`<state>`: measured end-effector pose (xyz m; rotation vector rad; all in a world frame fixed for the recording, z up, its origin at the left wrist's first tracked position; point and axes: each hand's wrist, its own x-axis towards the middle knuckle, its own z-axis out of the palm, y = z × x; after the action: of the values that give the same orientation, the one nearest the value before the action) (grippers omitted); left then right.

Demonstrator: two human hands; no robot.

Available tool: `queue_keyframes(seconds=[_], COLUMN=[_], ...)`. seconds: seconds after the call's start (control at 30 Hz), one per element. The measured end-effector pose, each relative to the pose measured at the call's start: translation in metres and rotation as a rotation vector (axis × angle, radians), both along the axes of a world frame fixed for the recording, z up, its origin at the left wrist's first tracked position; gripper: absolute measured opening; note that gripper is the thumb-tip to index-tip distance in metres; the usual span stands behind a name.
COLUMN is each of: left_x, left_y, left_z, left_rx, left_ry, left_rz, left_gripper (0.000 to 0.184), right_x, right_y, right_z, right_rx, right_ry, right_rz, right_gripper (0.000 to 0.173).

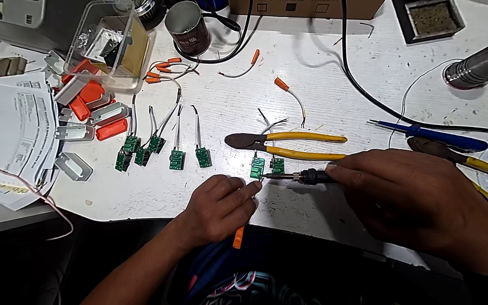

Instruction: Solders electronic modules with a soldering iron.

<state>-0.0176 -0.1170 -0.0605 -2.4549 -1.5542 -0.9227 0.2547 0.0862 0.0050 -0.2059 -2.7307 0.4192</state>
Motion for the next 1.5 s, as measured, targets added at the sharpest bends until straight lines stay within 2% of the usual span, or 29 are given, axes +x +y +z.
queue_keyframes(seconds=[1.5], left_x=[0.0003], left_y=[-0.0011], left_z=[-0.0006], left_rx=[0.017], left_ry=[0.002], left_rz=[0.012], left_gripper=[0.006], right_x=[-0.0025], right_y=[-0.0005], right_z=[-0.0001], right_rx=[-0.010], right_ry=[-0.009], right_rz=[0.001], right_gripper=[0.027])
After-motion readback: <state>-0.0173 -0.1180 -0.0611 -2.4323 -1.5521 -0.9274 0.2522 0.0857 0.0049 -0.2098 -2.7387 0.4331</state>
